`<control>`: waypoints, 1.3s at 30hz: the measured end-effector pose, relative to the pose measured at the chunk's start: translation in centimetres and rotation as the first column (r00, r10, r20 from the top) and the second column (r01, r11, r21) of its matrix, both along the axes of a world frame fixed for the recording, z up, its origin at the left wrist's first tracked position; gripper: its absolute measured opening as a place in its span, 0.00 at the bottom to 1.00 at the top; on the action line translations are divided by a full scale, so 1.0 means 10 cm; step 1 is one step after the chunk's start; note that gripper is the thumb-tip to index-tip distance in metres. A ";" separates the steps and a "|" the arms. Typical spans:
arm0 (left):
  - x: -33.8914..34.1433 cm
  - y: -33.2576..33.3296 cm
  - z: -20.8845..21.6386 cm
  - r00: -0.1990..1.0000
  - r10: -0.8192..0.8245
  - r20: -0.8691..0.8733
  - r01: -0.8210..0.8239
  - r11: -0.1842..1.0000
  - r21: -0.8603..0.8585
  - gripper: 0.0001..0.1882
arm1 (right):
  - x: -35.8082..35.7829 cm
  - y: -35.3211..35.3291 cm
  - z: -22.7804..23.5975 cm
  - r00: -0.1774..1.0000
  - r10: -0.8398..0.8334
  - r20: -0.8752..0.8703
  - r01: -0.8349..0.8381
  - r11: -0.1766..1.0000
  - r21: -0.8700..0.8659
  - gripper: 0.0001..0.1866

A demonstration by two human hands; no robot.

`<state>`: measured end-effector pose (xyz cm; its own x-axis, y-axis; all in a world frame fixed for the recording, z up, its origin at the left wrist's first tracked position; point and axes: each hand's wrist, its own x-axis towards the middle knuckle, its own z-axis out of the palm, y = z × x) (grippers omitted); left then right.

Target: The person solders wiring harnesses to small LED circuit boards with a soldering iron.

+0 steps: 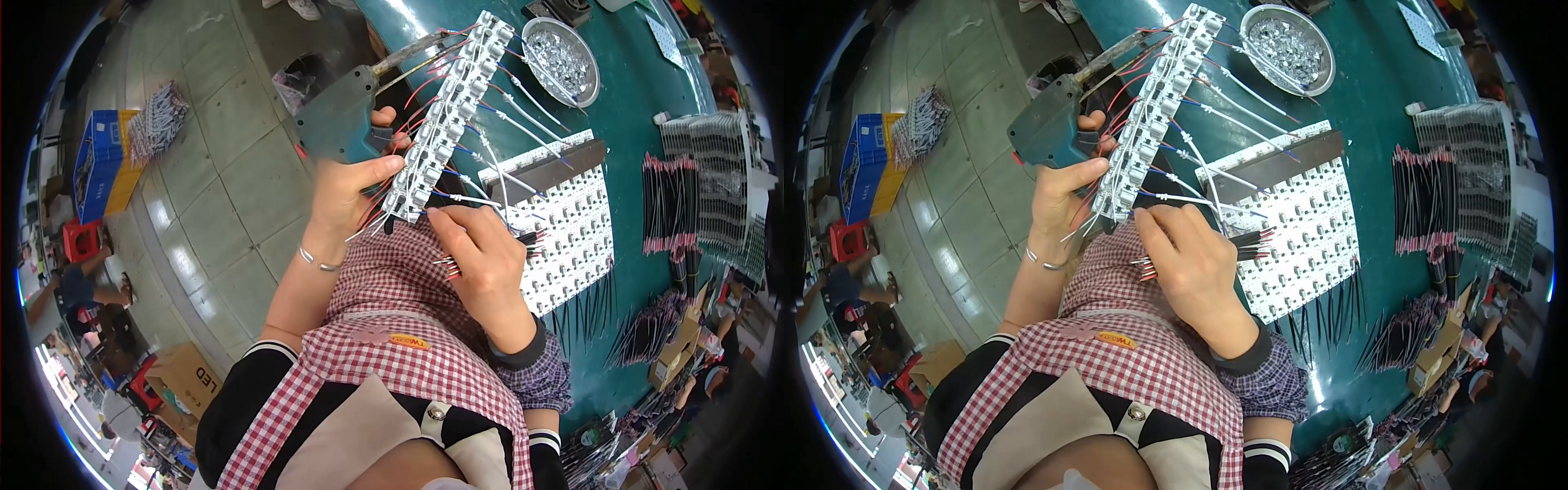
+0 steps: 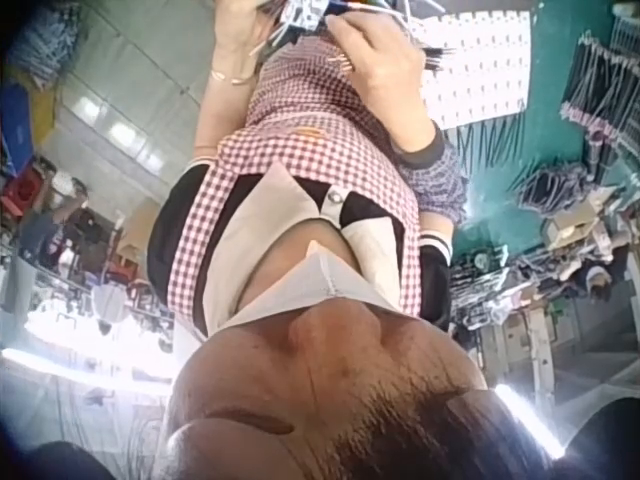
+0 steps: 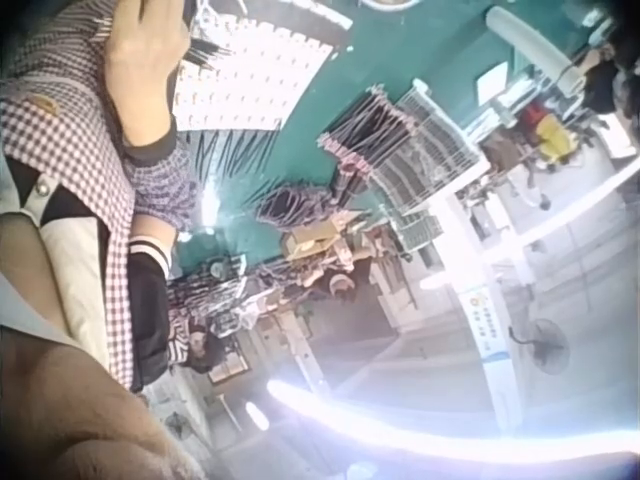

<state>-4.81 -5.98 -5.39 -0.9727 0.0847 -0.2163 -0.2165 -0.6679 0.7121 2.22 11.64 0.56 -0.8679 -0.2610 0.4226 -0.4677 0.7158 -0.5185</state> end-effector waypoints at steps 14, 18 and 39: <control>0.02 0.09 -0.03 1.000 0.004 0.014 -0.004 1.000 0.025 0.31 | 0.03 0.04 -0.06 1.000 -0.031 0.005 0.031 0.999 -0.016 0.19; 0.06 0.12 -0.03 0.999 0.016 -0.034 -0.015 1.000 0.017 0.30 | -0.01 -0.01 -0.05 0.989 -0.144 0.035 0.148 0.978 -0.148 0.16; 0.13 0.19 0.06 0.994 0.079 -0.078 -0.078 0.997 0.017 0.26 | -0.02 -0.03 0.08 0.920 -0.290 0.262 0.338 0.927 -0.161 0.19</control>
<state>-3.53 -4.05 -4.79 -0.9903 0.0100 -0.1384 -0.1069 -0.6906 0.7153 2.00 11.34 1.39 -0.9700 0.1098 0.2168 -0.0868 0.6766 -0.7312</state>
